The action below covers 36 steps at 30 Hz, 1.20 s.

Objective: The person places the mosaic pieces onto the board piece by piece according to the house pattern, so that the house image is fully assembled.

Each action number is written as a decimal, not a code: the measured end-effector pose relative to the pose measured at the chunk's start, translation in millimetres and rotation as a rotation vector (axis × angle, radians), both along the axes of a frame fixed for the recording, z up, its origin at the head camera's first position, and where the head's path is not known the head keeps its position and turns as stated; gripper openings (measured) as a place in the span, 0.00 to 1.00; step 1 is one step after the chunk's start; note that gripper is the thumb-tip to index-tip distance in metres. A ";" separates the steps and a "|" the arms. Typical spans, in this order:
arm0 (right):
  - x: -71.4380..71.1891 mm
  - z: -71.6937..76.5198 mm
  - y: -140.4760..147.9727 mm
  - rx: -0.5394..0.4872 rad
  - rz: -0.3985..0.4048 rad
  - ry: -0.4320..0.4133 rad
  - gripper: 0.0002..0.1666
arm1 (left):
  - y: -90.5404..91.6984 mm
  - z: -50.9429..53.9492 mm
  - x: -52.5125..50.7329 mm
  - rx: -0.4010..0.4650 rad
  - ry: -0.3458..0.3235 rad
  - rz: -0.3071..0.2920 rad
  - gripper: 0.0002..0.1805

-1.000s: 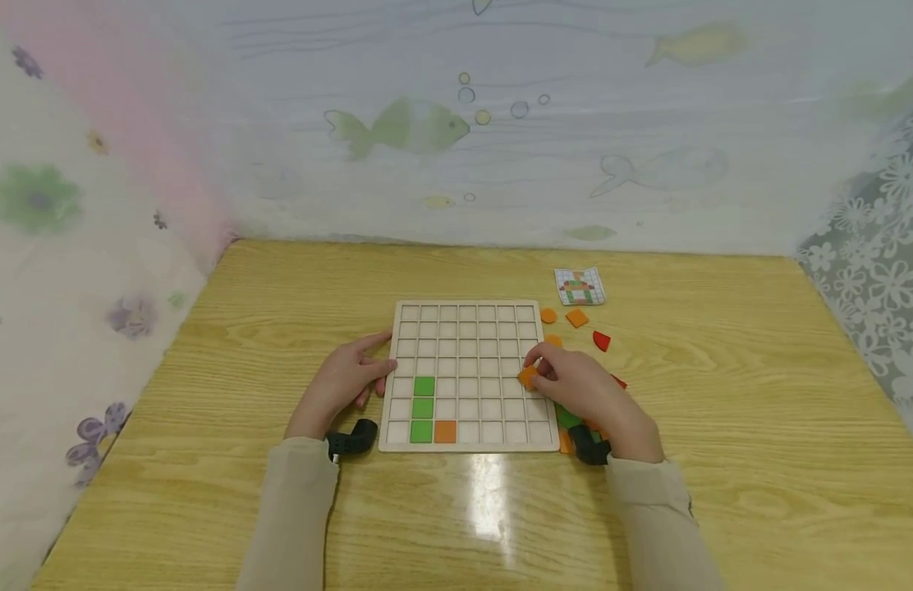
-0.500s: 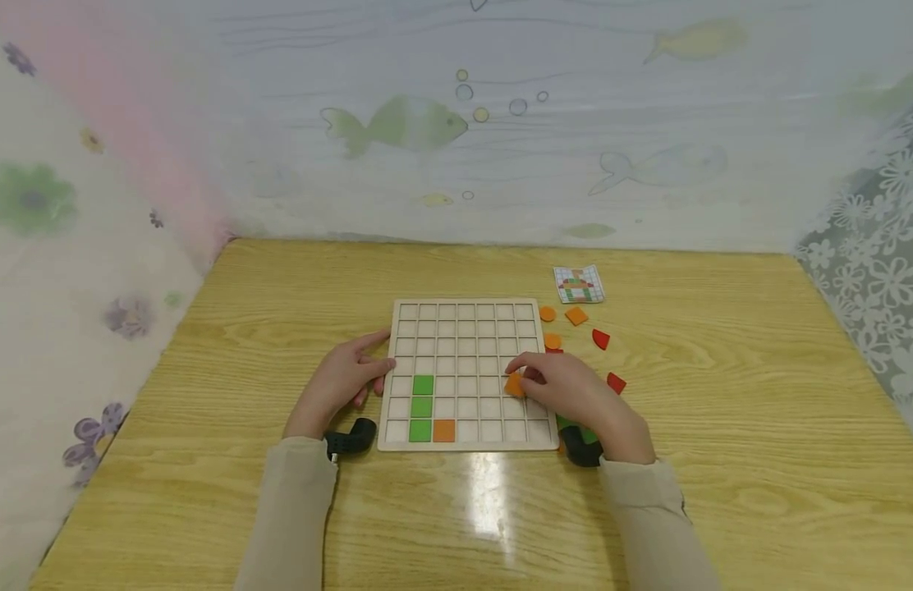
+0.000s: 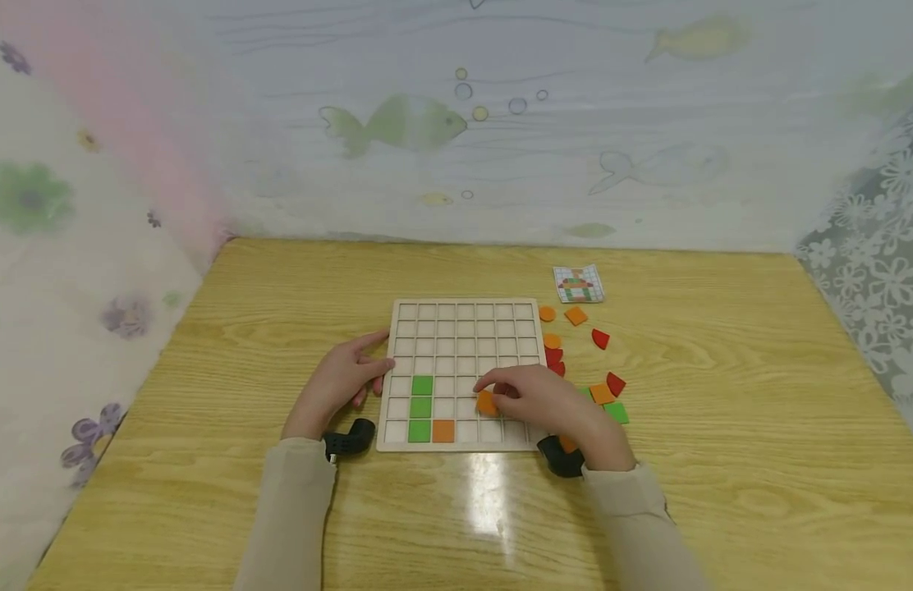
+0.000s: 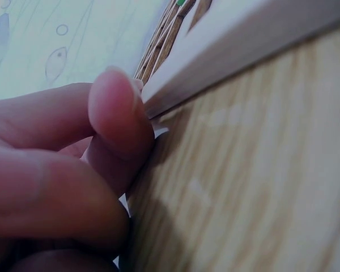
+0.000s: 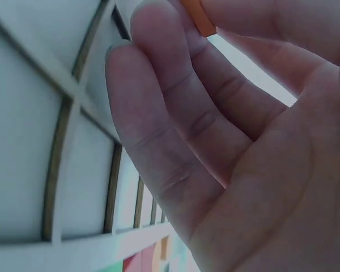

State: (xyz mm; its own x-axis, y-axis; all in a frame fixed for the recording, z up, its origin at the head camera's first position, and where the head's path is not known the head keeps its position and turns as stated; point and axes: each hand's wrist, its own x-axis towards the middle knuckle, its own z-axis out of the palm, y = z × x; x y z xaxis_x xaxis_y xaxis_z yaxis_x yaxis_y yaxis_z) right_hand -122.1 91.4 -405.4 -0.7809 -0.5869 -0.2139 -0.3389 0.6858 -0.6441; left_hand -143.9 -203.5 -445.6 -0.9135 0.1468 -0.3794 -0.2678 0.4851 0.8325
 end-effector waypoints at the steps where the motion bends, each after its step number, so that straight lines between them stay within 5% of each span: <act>1: 0.3 -0.5 -1.7 -0.001 0.009 0.002 0.14 | -0.1 0.3 0.2 -0.002 0.004 -0.003 0.31; 29: 9.2 -9.6 -27.8 0.046 0.158 0.135 0.12 | -0.1 2.3 0.2 -0.007 -0.002 -0.008 0.31; 36: 10.0 -9.9 -28.8 0.052 0.102 0.112 0.09 | 0.2 1.4 0.3 -0.004 0.013 -0.016 0.31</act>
State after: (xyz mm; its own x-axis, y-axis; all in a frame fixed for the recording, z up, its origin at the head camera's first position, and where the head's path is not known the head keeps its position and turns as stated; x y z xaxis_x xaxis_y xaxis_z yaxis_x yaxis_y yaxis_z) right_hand -112.1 62.7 -415.3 -0.7383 -0.6550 -0.1609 -0.4765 0.6754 -0.5628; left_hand -143.6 -203.3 -444.3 -0.9158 0.1595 -0.3686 -0.2497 0.4926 0.8336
